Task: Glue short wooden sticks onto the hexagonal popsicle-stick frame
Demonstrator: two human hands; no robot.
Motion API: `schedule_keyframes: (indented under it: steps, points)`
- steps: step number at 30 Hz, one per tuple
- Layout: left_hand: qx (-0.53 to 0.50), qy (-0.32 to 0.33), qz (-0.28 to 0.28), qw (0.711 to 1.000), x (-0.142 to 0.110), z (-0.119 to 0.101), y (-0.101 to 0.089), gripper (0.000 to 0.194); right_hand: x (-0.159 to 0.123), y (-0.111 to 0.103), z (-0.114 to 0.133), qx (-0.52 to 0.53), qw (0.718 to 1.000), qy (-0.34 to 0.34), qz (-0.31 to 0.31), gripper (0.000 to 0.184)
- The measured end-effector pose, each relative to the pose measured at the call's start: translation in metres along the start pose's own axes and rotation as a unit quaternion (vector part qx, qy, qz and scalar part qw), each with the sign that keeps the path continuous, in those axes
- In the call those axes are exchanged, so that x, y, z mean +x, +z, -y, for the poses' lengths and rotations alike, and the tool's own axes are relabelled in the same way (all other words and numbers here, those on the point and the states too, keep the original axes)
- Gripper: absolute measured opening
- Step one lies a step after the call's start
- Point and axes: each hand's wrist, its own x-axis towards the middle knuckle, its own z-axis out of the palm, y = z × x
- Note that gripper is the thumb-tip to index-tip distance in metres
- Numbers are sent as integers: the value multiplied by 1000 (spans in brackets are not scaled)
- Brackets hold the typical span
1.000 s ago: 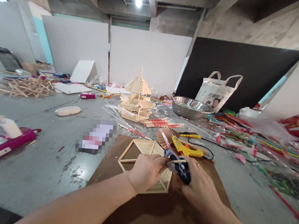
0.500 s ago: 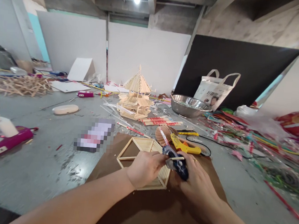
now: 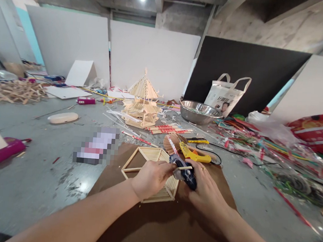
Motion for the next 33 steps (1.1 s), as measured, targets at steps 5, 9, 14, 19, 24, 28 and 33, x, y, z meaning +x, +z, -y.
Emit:
schedule_keyframes:
  steps: [5,9,14,19,24,28,33]
  points:
    - [-20,14,-6,1000,1,-1,-1,26,-1,0,0,-10,1000,-8,-10,56]
    - [-73,-31,14,997,2,-4,1,23,-1,0,1,-34,999,-4,-25,55]
    - [-63,-29,3,998,1,-1,3,23,0,0,0,-47,998,-12,-31,55]
    - [16,8,-10,1000,-2,2,2,25,0,0,-1,-37,999,-21,-25,56]
    - [25,30,-23,999,-2,-1,2,22,-1,-1,0,-39,998,-26,-31,59]
    - [18,40,-14,999,-2,-3,1,19,-2,-1,0,-43,999,-21,-26,60]
    - [15,40,-4,999,-2,-3,-1,19,-2,-1,-1,-47,998,-17,-29,60]
